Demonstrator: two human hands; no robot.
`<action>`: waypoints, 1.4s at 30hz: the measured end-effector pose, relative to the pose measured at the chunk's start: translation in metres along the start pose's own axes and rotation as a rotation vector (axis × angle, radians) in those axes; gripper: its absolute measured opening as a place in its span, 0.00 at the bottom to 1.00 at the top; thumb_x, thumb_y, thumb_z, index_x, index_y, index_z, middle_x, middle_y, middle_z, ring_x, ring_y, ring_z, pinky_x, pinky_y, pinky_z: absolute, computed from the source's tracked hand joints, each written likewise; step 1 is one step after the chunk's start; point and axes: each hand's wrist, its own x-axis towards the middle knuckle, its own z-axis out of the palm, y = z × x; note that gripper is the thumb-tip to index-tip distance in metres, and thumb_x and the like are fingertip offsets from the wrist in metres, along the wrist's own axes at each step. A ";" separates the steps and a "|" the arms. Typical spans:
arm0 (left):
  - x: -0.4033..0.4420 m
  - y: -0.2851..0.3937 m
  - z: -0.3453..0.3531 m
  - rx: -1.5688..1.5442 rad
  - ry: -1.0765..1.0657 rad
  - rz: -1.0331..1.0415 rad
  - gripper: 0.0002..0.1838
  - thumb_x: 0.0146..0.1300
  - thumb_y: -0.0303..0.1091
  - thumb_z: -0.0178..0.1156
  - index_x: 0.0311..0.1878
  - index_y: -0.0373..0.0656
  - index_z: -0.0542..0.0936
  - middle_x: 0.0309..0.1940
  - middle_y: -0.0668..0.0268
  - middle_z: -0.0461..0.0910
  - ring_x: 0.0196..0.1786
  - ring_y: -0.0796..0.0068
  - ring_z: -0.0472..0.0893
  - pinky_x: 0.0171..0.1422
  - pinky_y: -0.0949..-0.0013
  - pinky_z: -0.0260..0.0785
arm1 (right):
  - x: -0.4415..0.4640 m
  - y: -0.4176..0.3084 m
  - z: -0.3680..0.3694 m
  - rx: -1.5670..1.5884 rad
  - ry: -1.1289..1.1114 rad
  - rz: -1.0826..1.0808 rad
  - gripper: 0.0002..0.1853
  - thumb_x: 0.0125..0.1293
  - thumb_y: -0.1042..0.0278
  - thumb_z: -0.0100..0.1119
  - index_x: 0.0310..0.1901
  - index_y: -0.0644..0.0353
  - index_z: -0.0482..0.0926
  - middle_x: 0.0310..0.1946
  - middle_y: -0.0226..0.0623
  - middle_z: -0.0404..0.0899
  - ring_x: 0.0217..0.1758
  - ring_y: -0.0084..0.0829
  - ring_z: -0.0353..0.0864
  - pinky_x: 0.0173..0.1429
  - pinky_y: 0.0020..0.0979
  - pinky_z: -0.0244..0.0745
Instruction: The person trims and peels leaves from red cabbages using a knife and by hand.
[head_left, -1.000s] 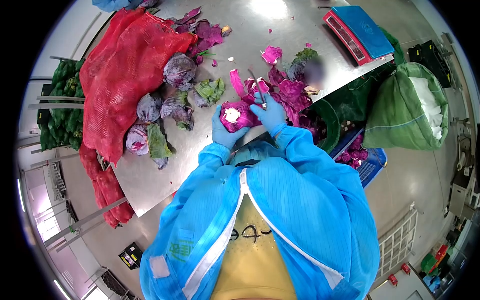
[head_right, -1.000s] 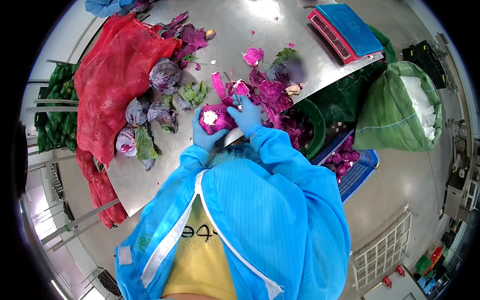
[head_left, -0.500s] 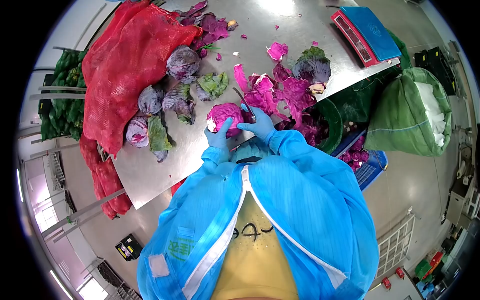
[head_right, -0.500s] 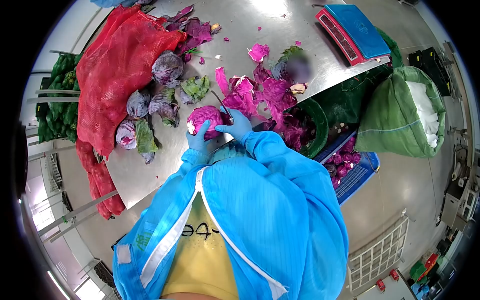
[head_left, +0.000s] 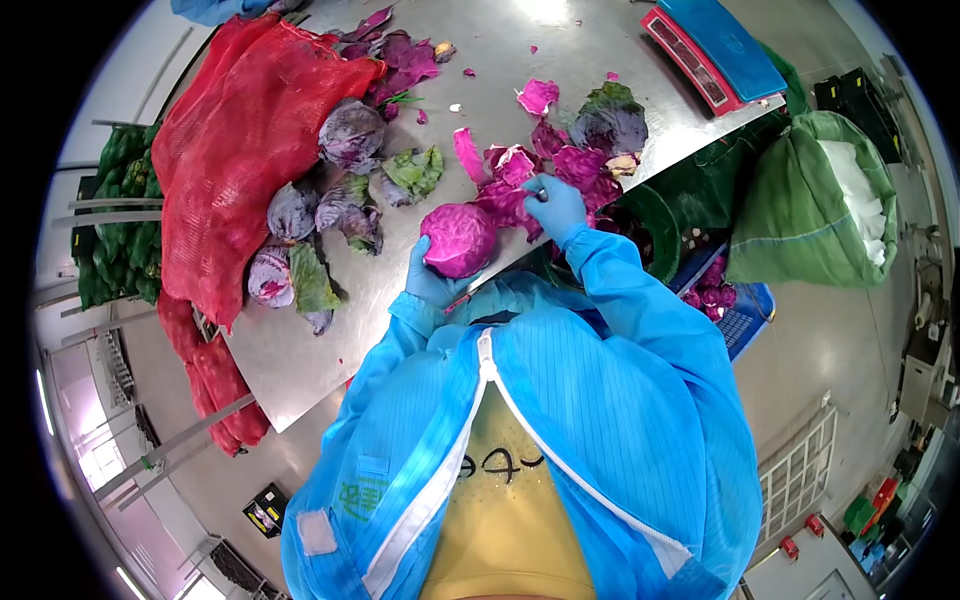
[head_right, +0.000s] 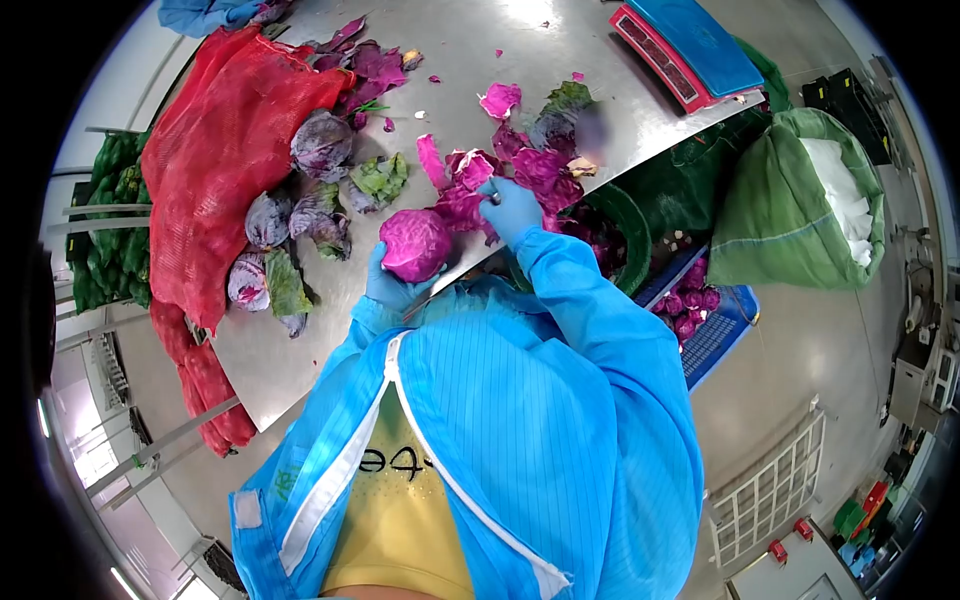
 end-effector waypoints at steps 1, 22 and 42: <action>0.002 0.001 -0.004 0.017 -0.033 -0.033 0.46 0.50 0.52 0.66 0.69 0.47 0.56 0.67 0.57 0.61 0.67 0.51 0.64 0.68 0.44 0.60 | 0.002 -0.011 -0.008 -0.054 0.036 0.061 0.13 0.52 0.64 0.62 0.41 0.53 0.80 0.34 0.39 0.82 0.36 0.35 0.82 0.42 0.33 0.76; 0.033 0.039 -0.010 1.302 -0.274 0.322 0.65 0.27 0.31 0.81 0.72 0.44 0.51 0.69 0.58 0.57 0.68 0.64 0.63 0.71 0.63 0.56 | -0.001 -0.035 0.013 0.056 -0.250 -0.456 0.27 0.55 0.48 0.64 0.54 0.51 0.76 0.50 0.42 0.76 0.51 0.42 0.77 0.57 0.37 0.71; 0.019 0.002 -0.020 1.320 0.344 0.557 0.56 0.29 0.44 0.81 0.64 0.42 0.59 0.58 0.57 0.68 0.59 0.64 0.71 0.64 0.63 0.66 | 0.019 -0.059 0.020 -0.179 -0.437 -0.502 0.18 0.59 0.52 0.60 0.44 0.56 0.76 0.38 0.39 0.79 0.39 0.43 0.80 0.43 0.40 0.75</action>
